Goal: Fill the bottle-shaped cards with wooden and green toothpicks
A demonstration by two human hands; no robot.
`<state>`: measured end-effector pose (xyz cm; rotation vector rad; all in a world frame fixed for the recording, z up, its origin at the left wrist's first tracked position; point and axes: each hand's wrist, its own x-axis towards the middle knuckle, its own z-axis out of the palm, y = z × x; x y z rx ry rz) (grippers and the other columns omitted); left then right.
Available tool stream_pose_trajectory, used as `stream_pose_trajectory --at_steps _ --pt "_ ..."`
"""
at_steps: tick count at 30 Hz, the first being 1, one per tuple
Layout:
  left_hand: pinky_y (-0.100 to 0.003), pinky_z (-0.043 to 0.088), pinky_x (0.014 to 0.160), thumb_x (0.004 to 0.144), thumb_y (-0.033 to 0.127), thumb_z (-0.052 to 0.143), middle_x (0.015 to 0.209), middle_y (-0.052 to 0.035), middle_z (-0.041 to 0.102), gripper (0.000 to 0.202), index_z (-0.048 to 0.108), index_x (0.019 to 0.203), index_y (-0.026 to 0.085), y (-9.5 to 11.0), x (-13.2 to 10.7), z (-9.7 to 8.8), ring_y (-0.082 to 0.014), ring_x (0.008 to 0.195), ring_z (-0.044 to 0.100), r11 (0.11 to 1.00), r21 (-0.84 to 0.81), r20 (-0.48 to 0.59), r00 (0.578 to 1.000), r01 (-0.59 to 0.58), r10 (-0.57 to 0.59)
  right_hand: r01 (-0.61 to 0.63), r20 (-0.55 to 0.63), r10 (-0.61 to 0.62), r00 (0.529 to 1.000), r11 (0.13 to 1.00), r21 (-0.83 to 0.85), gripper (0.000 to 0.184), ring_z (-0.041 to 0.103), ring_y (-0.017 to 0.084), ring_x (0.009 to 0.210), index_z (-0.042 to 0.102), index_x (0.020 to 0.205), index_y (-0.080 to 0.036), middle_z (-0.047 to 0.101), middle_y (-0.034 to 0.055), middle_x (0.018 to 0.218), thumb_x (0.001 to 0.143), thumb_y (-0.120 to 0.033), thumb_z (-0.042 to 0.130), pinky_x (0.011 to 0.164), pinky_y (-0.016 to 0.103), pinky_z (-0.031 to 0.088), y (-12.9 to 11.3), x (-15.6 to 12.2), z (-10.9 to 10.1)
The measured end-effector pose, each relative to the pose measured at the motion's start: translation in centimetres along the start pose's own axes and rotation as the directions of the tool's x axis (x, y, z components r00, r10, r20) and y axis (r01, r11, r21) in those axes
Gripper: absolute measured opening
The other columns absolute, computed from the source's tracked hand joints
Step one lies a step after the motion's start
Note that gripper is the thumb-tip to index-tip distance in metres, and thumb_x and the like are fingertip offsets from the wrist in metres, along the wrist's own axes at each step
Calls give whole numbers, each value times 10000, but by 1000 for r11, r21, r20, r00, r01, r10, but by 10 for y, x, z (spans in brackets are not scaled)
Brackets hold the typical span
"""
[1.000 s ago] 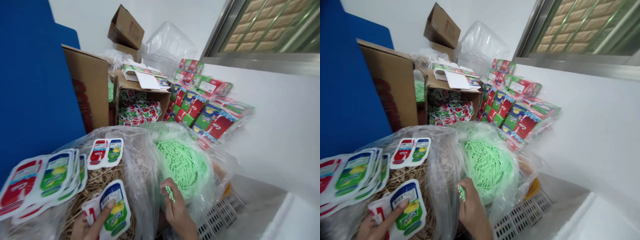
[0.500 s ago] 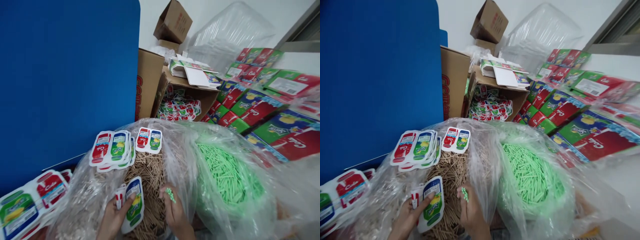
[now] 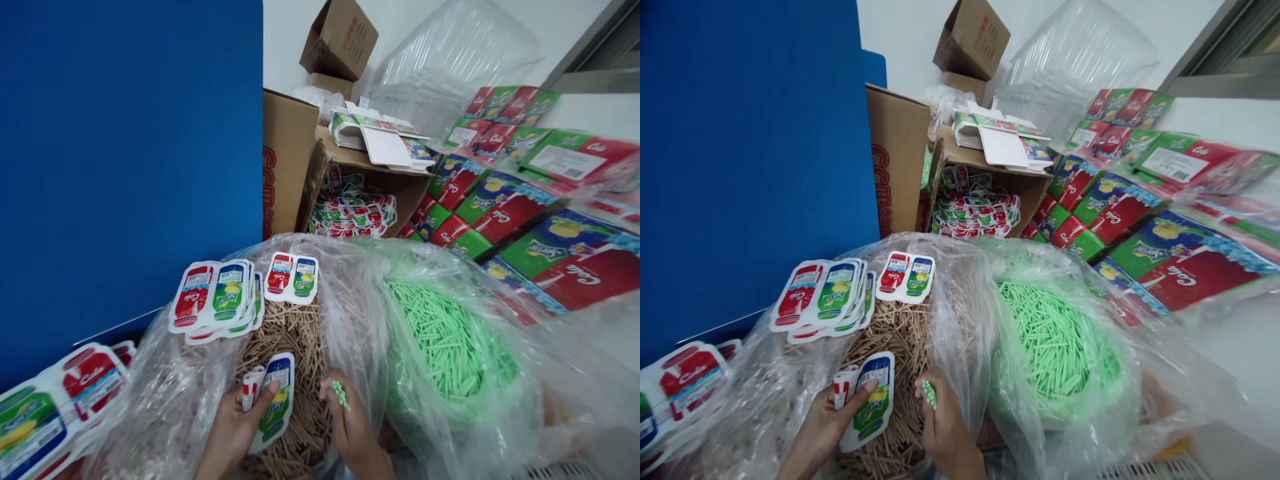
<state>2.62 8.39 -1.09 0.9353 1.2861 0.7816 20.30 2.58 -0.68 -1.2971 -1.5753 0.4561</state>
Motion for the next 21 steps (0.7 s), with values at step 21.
stream_pose_trajectory --at_steps 21 --pt "-200 427 504 787 128 532 576 -4 606 171 680 729 190 2 7 6 -144 523 579 350 518 499 608 -781 617 -290 -87 371 925 833 471 221 653 202 875 556 909 -239 663 45 871 942 -356 371 858 379 502 -27 18 -17"
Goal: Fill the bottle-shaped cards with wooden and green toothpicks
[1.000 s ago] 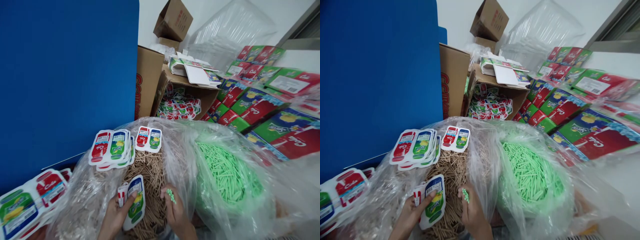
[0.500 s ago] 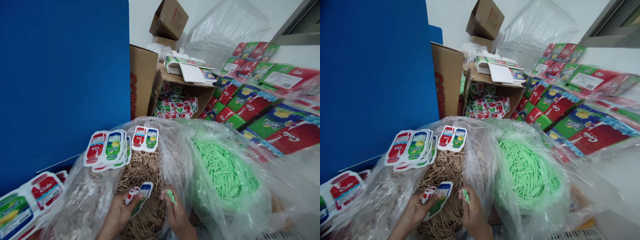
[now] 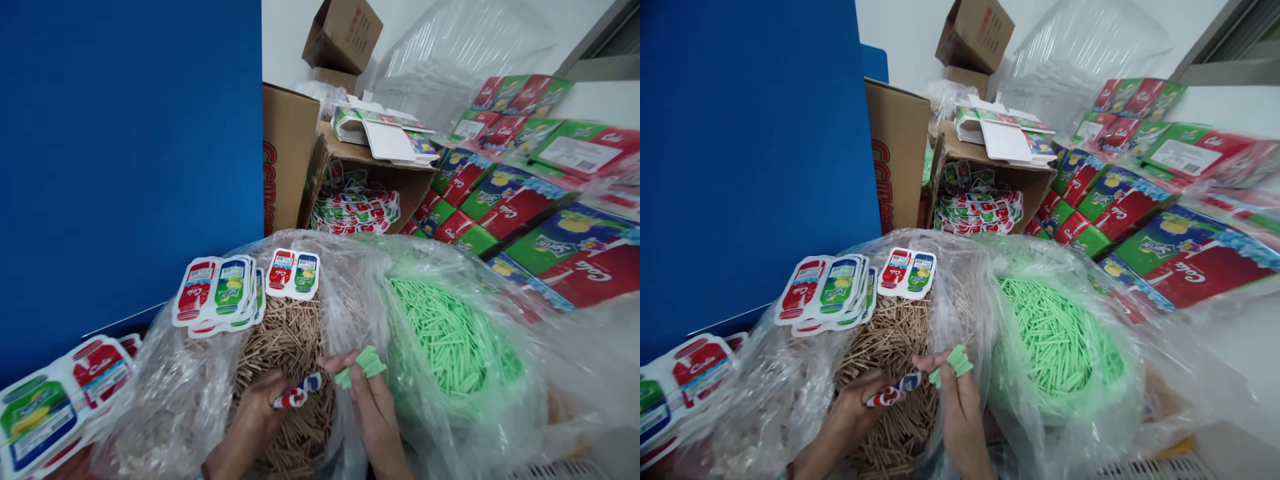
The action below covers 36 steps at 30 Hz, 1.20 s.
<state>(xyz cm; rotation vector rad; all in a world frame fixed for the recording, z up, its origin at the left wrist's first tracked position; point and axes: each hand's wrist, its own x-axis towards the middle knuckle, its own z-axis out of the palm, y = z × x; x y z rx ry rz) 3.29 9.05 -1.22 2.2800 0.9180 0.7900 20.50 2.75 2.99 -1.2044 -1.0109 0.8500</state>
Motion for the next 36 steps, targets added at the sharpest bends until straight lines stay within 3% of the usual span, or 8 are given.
stream_pose_trajectory --at_steps 5,8,13,16,20,24,29,36 --pt "-227 501 592 786 115 515 678 -46 686 234 705 893 200 9 9 -4 -174 610 646 996 -87 95 995 -33 41 -48 239 68 969 995 -90 250 608 196 1007 562 961 -223 662 61 974 953 -349 345 921 379 457 -2 4 6" --pt "-247 507 721 760 140 574 835 -49 727 166 721 791 210 15 10 -5 -198 756 672 959 -258 131 988 118 -86 -63 324 92 942 993 -98 264 608 188 1013 561 970 -214 674 57 960 954 -360 341 930 371 447 3 7 11" --pt "-228 482 577 642 263 702 627 7 691 107 693 643 157 18 4 -3 -173 596 601 648 -513 292 824 563 -485 -96 328 118 937 992 -83 301 547 195 1130 562 990 -223 679 56 1006 943 -426 344 997 389 385 10 11 12" --pt "-236 475 612 618 301 724 680 7 687 173 684 679 144 15 2 -2 -166 627 578 518 -625 368 805 584 -465 -112 359 148 921 987 -118 327 495 223 1192 582 976 -222 676 67 1025 921 -470 376 990 407 390 9 11 7" --pt "-220 452 629 644 277 725 703 20 658 150 678 710 150 10 2 -4 -146 640 546 555 -608 393 823 568 -411 -109 456 132 880 991 -78 334 566 230 1108 537 1161 -266 619 73 1170 922 -449 393 936 409 448 2 8 -1" --pt "-211 413 581 653 307 722 643 31 584 176 668 687 143 7 3 -6 -129 594 479 634 -531 358 827 563 -435 86 349 -58 935 994 -65 441 496 211 1202 241 1396 -358 459 62 1378 962 -360 314 989 448 410 -2 6 -6" --pt "-201 357 541 642 306 717 578 59 473 202 589 615 152 7 4 -10 -117 570 398 632 -551 336 838 545 -430 354 521 -128 844 863 -361 378 490 209 1209 510 1264 -282 557 69 1293 911 -170 431 1002 397 413 -8 11 -11" --pt "-206 351 544 560 286 763 571 58 474 251 546 561 161 14 8 -17 -120 578 413 604 -585 311 837 542 -450 310 506 -124 854 902 -301 176 577 200 1074 648 984 -246 649 68 1119 879 -213 511 919 338 464 -8 14 -7"
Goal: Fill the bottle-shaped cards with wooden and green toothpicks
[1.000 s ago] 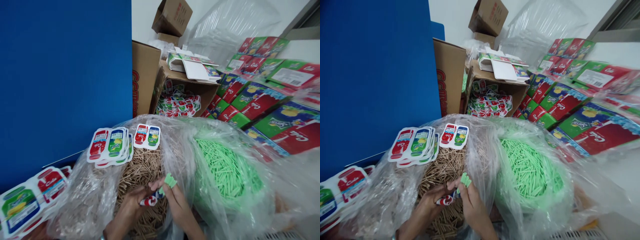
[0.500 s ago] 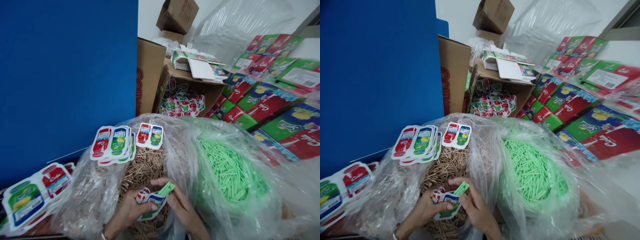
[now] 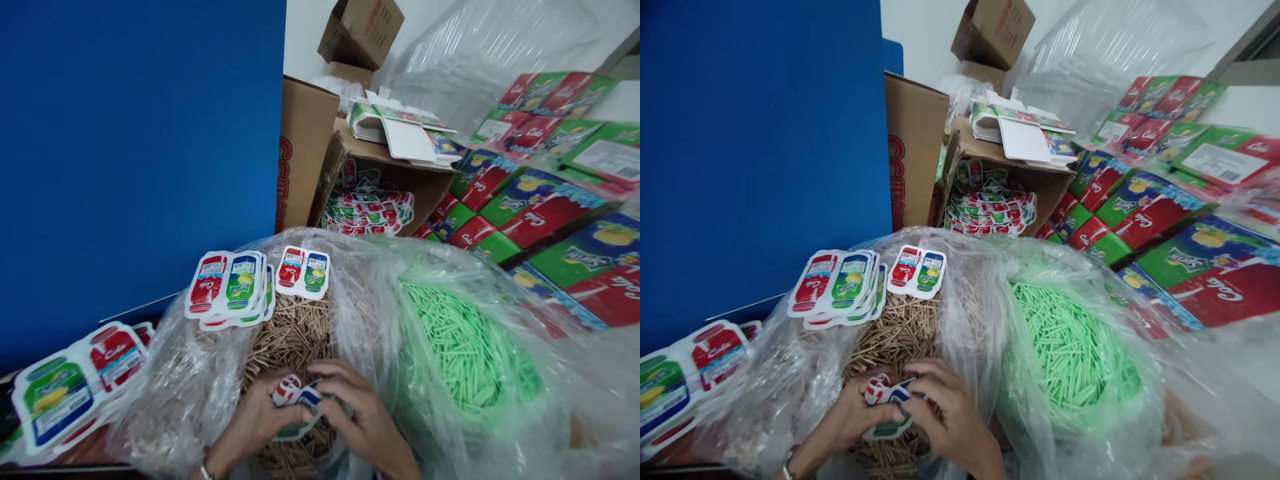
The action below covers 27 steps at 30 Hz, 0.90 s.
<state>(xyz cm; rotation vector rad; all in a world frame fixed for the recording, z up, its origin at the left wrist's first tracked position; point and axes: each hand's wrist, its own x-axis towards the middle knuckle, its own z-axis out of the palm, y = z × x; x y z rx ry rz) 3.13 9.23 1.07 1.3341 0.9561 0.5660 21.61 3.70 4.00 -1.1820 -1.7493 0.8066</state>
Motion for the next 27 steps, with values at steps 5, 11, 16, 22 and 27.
stream_pose_trajectory --at_steps 5,11,16,22,27 --pt "-255 462 610 549 412 770 604 2 630 303 641 630 149 6 -5 -3 -176 622 559 969 -245 -27 998 42 -50 -249 -79 287 955 916 313 447 616 209 1016 482 1258 -266 619 69 1194 825 -279 592 863 329 496 2 2 19" --pt "-283 505 771 656 456 735 903 -30 733 411 679 969 195 16 -12 -25 -217 851 644 930 -355 -204 979 -92 19 -409 -42 461 886 822 396 297 657 240 888 630 1037 -176 713 78 983 825 -372 562 775 343 528 4 22 43" --pt "-308 544 711 699 348 734 889 -36 753 292 701 938 184 29 -22 -55 -230 780 682 944 -318 -246 969 -85 5 -432 -50 498 866 793 430 310 677 255 802 656 957 -167 733 82 892 765 -409 624 710 360 552 3 40 52" --pt "-335 569 670 630 354 772 796 -30 764 280 707 828 166 54 -22 -92 -236 704 702 968 -226 -350 937 -108 23 -376 95 376 922 806 458 260 694 241 745 672 899 -162 743 57 842 755 -373 627 675 358 558 -6 89 60" --pt "-338 570 579 559 456 778 653 -34 749 394 715 788 142 79 12 -139 -227 568 688 992 8 -476 872 -125 114 -272 -50 292 955 932 239 267 684 222 770 638 949 -156 732 58 878 771 -347 586 671 325 541 -6 159 69"
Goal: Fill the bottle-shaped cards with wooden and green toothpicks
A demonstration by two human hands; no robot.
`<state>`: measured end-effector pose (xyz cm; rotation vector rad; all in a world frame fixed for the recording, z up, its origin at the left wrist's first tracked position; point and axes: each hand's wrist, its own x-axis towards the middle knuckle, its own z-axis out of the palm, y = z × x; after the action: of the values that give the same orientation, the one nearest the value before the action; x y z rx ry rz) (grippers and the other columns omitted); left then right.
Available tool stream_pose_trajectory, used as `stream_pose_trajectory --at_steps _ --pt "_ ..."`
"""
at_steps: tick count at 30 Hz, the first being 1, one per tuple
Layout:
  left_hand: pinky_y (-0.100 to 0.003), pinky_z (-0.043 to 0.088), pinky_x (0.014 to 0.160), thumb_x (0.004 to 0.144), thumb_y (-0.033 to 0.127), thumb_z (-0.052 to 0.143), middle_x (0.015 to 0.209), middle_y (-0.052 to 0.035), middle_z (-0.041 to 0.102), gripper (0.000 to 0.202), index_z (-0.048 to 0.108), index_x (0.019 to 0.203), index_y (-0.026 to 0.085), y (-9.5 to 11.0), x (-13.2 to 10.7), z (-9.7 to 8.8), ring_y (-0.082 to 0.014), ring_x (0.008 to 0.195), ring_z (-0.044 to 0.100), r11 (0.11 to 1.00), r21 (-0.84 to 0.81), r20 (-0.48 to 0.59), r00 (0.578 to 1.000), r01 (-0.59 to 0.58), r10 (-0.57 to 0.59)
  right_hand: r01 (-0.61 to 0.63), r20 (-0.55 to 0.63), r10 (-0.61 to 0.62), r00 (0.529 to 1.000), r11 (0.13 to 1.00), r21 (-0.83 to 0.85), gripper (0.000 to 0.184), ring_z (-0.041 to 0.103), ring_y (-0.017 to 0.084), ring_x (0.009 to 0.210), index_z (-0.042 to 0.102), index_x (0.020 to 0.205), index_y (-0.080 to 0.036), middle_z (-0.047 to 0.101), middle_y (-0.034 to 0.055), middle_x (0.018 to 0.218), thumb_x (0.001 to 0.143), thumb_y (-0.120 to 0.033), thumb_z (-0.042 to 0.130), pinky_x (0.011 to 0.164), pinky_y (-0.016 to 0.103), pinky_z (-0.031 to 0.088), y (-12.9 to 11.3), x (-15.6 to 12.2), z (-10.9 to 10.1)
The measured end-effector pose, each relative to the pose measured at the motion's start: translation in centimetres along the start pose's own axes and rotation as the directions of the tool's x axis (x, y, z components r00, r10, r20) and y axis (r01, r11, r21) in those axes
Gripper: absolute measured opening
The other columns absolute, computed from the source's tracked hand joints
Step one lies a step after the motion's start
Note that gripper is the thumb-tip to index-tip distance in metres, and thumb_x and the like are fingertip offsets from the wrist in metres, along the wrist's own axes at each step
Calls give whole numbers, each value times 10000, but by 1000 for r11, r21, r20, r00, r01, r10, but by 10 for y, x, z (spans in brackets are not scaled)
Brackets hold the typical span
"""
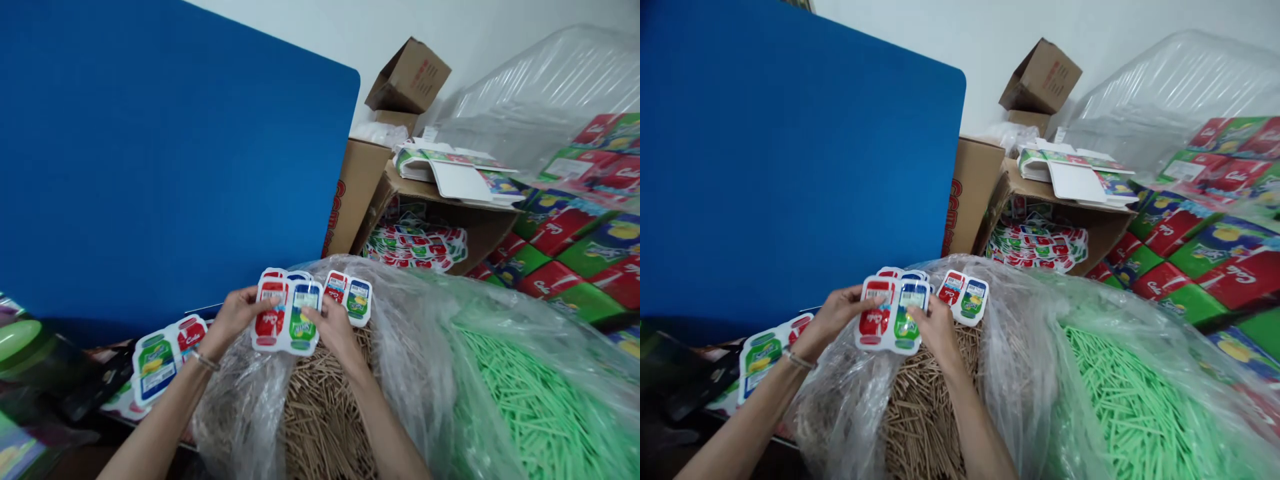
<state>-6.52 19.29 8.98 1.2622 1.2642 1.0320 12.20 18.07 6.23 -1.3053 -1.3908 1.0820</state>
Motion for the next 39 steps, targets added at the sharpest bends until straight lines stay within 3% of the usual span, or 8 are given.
stream_pose_trajectory --at_steps 4,8,12,18,23,28,33,39 --pt "-312 551 570 553 515 753 654 -44 748 469 725 820 130 5 48 -11 -228 590 685 985 152 -91 991 -86 100 1 -116 -21 993 985 -174 365 668 234 823 571 1090 -189 717 51 878 737 -262 628 721 342 512 -11 47 13" --pt "-308 532 590 634 479 708 684 -38 751 512 693 1024 149 -4 74 -8 -248 658 692 908 398 -137 970 -133 202 -23 -177 -39 983 942 -336 515 642 289 912 493 1215 -160 694 109 926 720 -185 634 800 407 466 -12 64 22" --pt "-357 498 752 740 338 648 889 -88 736 610 499 1297 138 -10 75 -1 -286 857 671 747 653 -172 936 -124 306 19 -183 -107 977 902 -430 585 603 310 1003 438 1280 -123 657 151 1025 730 -199 624 857 422 436 -2 57 18" --pt "-504 301 1002 858 186 494 1326 -212 486 436 494 1285 94 9 56 25 -362 1229 412 491 851 -37 910 -189 414 104 -223 -228 948 882 -459 340 577 258 1042 590 1088 -104 611 172 1121 838 -294 458 903 377 422 14 25 -25" --pt "-434 413 945 901 292 505 1164 -82 620 287 582 1149 170 31 71 95 -233 1093 554 403 849 250 932 -342 263 122 -189 -226 956 887 -445 280 655 222 853 640 949 -148 705 110 924 860 -271 404 788 336 487 22 -25 -35" --pt "-416 508 800 873 302 567 1113 -77 614 264 583 1094 158 30 109 153 -214 943 617 369 902 243 970 -222 -10 164 -114 -235 965 885 -436 279 663 196 874 639 980 -171 712 82 944 871 -221 388 784 294 501 32 -80 -23" --pt "-408 511 795 869 291 574 1122 -74 608 269 577 1105 163 23 128 159 -217 955 613 329 934 191 973 -140 -128 118 -144 -192 971 903 -414 285 662 200 893 645 997 -166 711 90 951 885 -241 394 793 300 514 53 -123 -35" --pt "-401 511 795 871 286 573 1125 -69 607 258 580 1101 171 20 130 153 -217 961 611 307 944 157 982 -117 -109 75 -212 -150 966 942 -326 262 675 205 874 662 974 -177 723 89 938 869 -274 443 774 294 532 55 -137 -54"
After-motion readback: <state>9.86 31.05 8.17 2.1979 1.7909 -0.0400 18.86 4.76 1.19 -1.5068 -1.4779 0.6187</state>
